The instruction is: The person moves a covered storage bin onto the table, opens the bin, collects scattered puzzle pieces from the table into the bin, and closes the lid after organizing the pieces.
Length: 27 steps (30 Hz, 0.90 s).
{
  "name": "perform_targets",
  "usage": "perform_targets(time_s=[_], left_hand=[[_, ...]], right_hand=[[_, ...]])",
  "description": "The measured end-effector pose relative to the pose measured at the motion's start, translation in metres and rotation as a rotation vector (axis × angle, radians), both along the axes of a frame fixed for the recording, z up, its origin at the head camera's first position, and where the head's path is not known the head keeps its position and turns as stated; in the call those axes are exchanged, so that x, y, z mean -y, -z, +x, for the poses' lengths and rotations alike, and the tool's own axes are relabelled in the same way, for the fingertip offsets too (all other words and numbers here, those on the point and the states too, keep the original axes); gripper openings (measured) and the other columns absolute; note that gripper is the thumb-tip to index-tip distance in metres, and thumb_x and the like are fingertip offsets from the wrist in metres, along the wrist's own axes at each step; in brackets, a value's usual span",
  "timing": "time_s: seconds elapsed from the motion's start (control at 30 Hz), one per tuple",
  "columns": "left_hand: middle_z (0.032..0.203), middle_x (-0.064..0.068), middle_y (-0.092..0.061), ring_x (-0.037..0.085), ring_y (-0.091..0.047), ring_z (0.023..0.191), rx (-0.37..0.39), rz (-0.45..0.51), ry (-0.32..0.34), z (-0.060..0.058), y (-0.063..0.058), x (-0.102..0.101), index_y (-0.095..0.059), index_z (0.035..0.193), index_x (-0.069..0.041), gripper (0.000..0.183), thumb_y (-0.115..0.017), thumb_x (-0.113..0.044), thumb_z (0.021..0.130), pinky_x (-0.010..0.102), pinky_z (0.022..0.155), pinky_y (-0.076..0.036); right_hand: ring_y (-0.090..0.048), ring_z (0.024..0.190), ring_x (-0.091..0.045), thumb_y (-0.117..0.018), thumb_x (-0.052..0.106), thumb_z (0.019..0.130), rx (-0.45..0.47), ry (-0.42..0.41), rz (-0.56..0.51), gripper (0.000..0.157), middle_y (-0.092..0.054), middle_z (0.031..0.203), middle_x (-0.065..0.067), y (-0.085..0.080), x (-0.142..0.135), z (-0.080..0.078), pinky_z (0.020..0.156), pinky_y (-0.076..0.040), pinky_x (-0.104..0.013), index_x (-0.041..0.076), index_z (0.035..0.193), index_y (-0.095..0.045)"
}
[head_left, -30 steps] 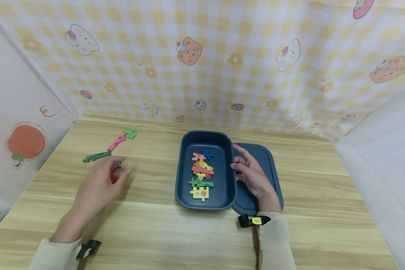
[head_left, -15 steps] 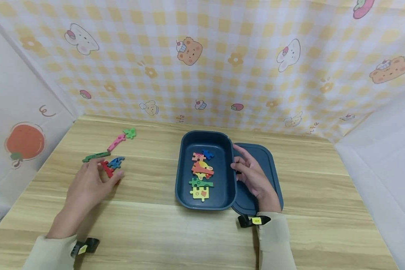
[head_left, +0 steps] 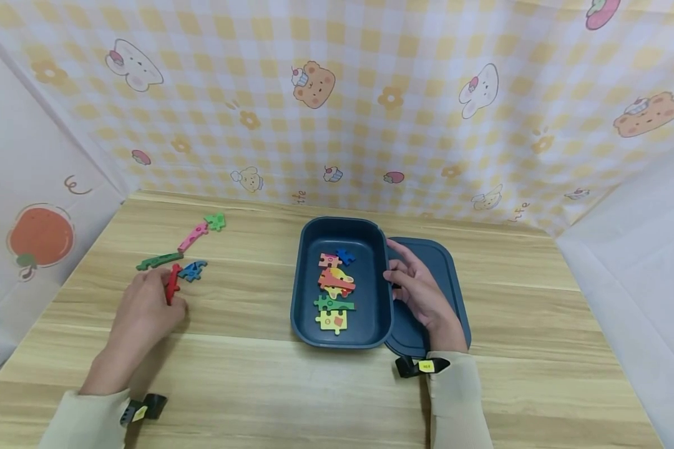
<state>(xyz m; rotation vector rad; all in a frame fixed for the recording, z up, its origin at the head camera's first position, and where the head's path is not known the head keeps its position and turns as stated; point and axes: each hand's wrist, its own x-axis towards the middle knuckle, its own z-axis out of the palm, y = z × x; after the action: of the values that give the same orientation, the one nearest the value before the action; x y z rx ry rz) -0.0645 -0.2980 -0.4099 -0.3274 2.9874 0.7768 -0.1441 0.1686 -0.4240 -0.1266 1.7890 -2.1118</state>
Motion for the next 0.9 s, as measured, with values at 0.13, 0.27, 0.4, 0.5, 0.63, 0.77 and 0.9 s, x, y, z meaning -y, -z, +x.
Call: perform_targets(time_s=[0.13,0.27,0.4,0.5,0.63,0.77,0.9], left_hand=[[0.123,0.04,-0.052,0.044,-0.05,0.092,-0.017,0.003,-0.007,0.0013,-0.0013,0.0006,-0.049,0.14,0.022,0.055,-0.061,-0.002,0.092,0.042,0.068,-0.044],[0.118,0.039,-0.055,0.042,-0.052,0.089,-0.041,-0.018,-0.006,0.0024,-0.0011,0.0018,-0.054,0.136,0.021,0.047,-0.06,0.002,0.093,0.038,0.065,-0.043],[0.114,0.038,-0.056,0.04,-0.052,0.085,-0.044,-0.027,-0.001,0.0028,-0.0012,0.0032,-0.055,0.136,0.02,0.047,-0.061,0.005,0.091,0.032,0.062,-0.04],[0.114,0.038,-0.057,0.04,-0.053,0.085,-0.053,-0.033,0.002,0.003,-0.0012,0.0038,-0.056,0.136,0.019,0.049,-0.06,0.008,0.088,0.033,0.062,-0.042],[0.116,0.039,-0.058,0.041,-0.053,0.087,-0.073,-0.04,-0.002,0.0032,-0.0007,0.004,-0.059,0.135,0.017,0.049,-0.06,0.01,0.086,0.038,0.064,-0.044],[0.115,0.039,-0.059,0.041,-0.052,0.087,-0.105,-0.041,0.001,0.004,-0.0009,0.004,-0.061,0.133,0.016,0.048,-0.06,0.012,0.085,0.038,0.064,-0.042],[0.112,0.04,-0.057,0.041,-0.051,0.084,-0.14,-0.061,-0.001,0.0052,-0.0024,0.0055,-0.06,0.134,0.017,0.05,-0.06,0.014,0.084,0.034,0.061,-0.039]], right_hand=[[-0.063,0.076,-0.006,-0.057,0.001,0.104,0.002,-0.001,-0.007,0.07,-0.065,0.1,0.004,-0.0001,0.0,0.0001,0.06,-0.056,-0.02,0.017,0.166,-0.03],[-0.063,0.077,-0.006,-0.057,0.001,0.104,0.003,-0.004,-0.011,0.07,-0.066,0.101,0.004,-0.0001,0.0,0.0002,0.06,-0.056,-0.019,0.017,0.167,-0.029],[-0.063,0.077,-0.006,-0.056,0.001,0.104,0.003,-0.003,-0.006,0.07,-0.065,0.101,0.004,-0.0001,0.0,0.0003,0.06,-0.056,-0.019,0.017,0.167,-0.029],[-0.063,0.077,-0.006,-0.056,0.001,0.104,0.003,-0.001,-0.001,0.07,-0.065,0.101,0.004,-0.0002,0.0001,0.0003,0.06,-0.056,-0.019,0.018,0.167,-0.029],[-0.063,0.077,-0.006,-0.056,0.001,0.104,0.002,-0.002,0.001,0.07,-0.065,0.101,0.005,-0.0007,0.0004,0.0,0.06,-0.056,-0.02,0.017,0.166,-0.029],[-0.063,0.077,-0.006,-0.056,0.001,0.104,0.0,-0.001,-0.004,0.07,-0.065,0.101,0.004,-0.001,0.0005,0.0001,0.06,-0.056,-0.019,0.017,0.166,-0.029],[-0.063,0.077,-0.005,-0.056,0.0,0.104,0.001,0.0,-0.008,0.07,-0.065,0.101,0.004,-0.0009,0.0003,0.0004,0.06,-0.056,-0.019,0.017,0.167,-0.029]])
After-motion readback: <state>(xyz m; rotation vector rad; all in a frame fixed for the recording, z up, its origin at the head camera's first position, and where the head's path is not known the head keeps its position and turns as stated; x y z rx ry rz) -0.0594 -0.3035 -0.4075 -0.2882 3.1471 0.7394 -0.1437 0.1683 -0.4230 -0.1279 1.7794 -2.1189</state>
